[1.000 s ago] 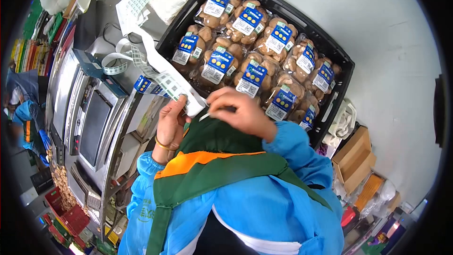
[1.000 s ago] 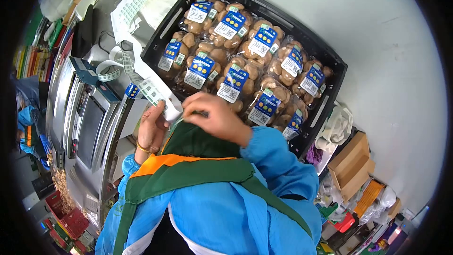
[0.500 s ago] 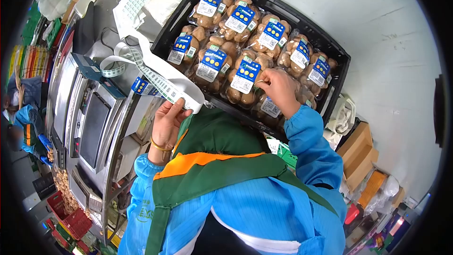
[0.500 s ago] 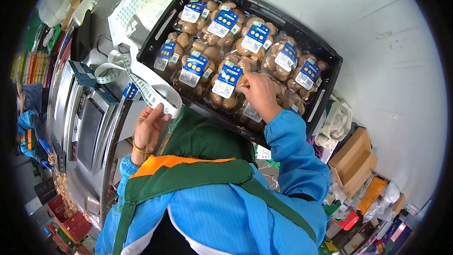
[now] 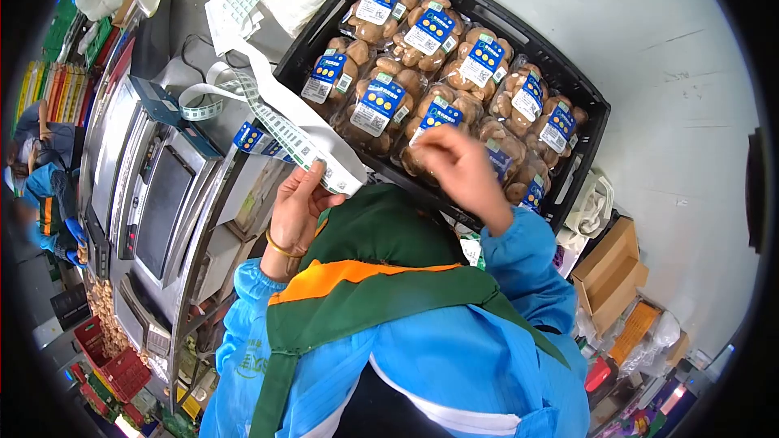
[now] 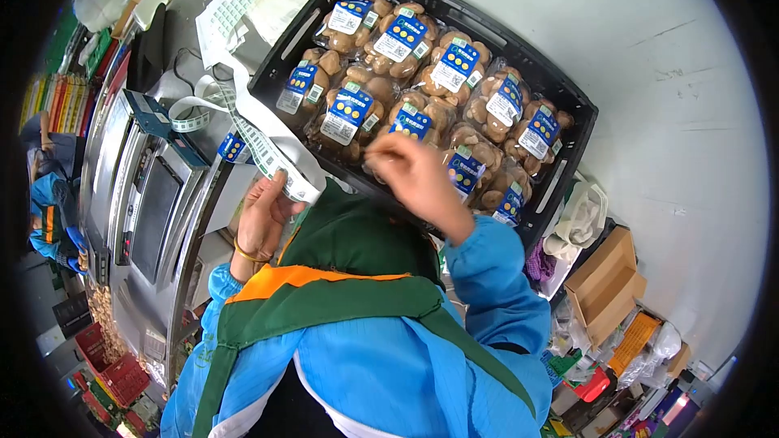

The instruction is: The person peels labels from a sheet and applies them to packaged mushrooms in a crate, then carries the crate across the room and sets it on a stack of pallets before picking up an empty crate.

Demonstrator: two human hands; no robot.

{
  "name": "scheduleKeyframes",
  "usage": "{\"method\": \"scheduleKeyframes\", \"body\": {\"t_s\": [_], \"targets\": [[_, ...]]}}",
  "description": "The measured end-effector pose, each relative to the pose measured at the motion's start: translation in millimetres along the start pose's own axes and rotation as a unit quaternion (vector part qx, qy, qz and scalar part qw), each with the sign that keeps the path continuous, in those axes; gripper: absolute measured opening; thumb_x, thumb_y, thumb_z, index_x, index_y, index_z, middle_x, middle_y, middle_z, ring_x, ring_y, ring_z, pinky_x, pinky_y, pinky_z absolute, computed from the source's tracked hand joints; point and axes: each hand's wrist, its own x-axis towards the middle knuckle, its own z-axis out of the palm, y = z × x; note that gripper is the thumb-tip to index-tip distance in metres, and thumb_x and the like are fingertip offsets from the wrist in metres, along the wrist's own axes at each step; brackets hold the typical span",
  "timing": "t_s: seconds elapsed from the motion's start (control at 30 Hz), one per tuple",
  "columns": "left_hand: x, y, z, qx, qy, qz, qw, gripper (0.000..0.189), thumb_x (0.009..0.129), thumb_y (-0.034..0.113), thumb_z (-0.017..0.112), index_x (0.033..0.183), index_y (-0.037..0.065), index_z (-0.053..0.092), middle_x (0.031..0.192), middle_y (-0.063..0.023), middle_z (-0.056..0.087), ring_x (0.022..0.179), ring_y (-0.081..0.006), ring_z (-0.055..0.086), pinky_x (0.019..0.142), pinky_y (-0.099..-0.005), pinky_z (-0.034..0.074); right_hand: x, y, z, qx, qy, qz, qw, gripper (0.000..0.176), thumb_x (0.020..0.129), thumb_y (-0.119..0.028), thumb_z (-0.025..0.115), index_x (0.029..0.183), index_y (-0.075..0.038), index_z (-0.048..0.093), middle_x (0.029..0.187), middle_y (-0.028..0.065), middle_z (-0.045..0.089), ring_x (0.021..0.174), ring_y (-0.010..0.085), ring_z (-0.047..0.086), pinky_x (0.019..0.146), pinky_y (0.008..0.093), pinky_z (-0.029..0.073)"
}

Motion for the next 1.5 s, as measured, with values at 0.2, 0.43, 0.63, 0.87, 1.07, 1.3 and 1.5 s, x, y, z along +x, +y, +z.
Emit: {"method": "scheduleKeyframes", "body": {"t_s": [0.2, 0.43, 0.63, 0.87, 1.07, 1.3, 1.5], "targets": [[0, -4, -7, 0.021, -0.034, -0.02, 0.999, 0.02, 0.095, 0.019, 0.052, 0.102, 0.004, 0.064, 0.091, -0.0049, 0.067, 0.076, -0.011, 0.063, 0.061, -0.0225, 0.053, 5, 3, 68, -0.147, -0.057, -0.22, 0.963, 0.021, 0.078, -0.008, 0.066, 0.1, -0.008, 0.067, 0.083, 0.0094, 0.062, 0.078, 0.0279, 0.059, 0.072, 0.037, 0.047], [5, -8, -16, -0.006, 0.002, 0.005, 1.0, 0.016, 0.094, 0.017, 0.054, 0.098, 0.005, 0.063, 0.087, -0.0039, 0.066, 0.068, -0.0092, 0.059, 0.057, -0.0224, 0.046, -7, -4, 56, -0.02, -0.067, -0.228, 0.971, 0.012, 0.077, -0.001, 0.067, 0.088, -0.005, 0.066, 0.097, 0.008, 0.062, 0.095, 0.0244, 0.058, 0.08, 0.0335, 0.047], [6, 3, -24, 0.019, 0.026, 0.018, 0.999, 0.017, 0.094, 0.018, 0.055, 0.102, 0.005, 0.063, 0.09, -0.0022, 0.067, 0.069, -0.0078, 0.059, 0.056, -0.0202, 0.046, -70, 13, -94, -0.111, 0.094, -0.004, 0.989, 0.023, 0.078, -0.007, 0.067, 0.098, 0.001, 0.059, 0.086, 0.0077, 0.064, 0.079, 0.0164, 0.062, 0.077, 0.0282, 0.049], [10, -2, -18, 0.053, -0.013, 0.012, 0.998, 0.017, 0.094, 0.014, 0.054, 0.105, 0.005, 0.063, 0.093, -0.0003, 0.066, 0.074, -0.0078, 0.059, 0.059, -0.0208, 0.046, -95, 39, -139, -0.219, 0.096, 0.077, 0.968, 0.029, 0.072, -0.004, 0.065, 0.098, -0.002, 0.053, 0.07, 0.0092, 0.06, 0.069, 0.0224, 0.059, 0.064, 0.0334, 0.044], [10, -7, -12, 0.081, -0.031, 0.02, 0.996, 0.015, 0.093, 0.01, 0.054, 0.104, 0.006, 0.063, 0.092, -0.001, 0.066, 0.072, -0.0071, 0.059, 0.061, -0.0201, 0.048, -76, 65, -136, -0.34, 0.101, 0.021, 0.935, 0.024, 0.071, -0.005, 0.065, 0.09, -0.006, 0.052, 0.072, 0.0059, 0.062, 0.077, 0.0274, 0.06, 0.065, 0.0407, 0.043], [5, -9, -6, 0.071, 0.01, 0.03, 0.997, 0.01, 0.091, 0.005, 0.057, 0.096, 0.005, 0.065, 0.09, -0.0037, 0.067, 0.075, -0.0105, 0.063, 0.066, -0.024, 0.053, -71, 78, -133, -0.334, 0.13, 0.023, 0.933, 0.026, 0.071, -0.008, 0.069, 0.089, -0.006, 0.051, 0.073, 0.0073, 0.062, 0.077, 0.03, 0.061, 0.063, 0.0427, 0.044], [6, -3, -2, 0.056, 0.005, 0.032, 0.998, 0.016, 0.095, 0.014, 0.051, 0.101, 0.004, 0.061, 0.094, -0.0055, 0.066, 0.081, -0.0141, 0.064, 0.071, -0.0277, 0.054, -87, 77, -120, -0.161, 0.175, 0.042, 0.97, 0.015, 0.075, -0.01, 0.069, 0.084, -0.003, 0.06, 0.081, 0.0101, 0.065, 0.073, 0.0239, 0.064, 0.067, 0.0329, 0.049]]}}
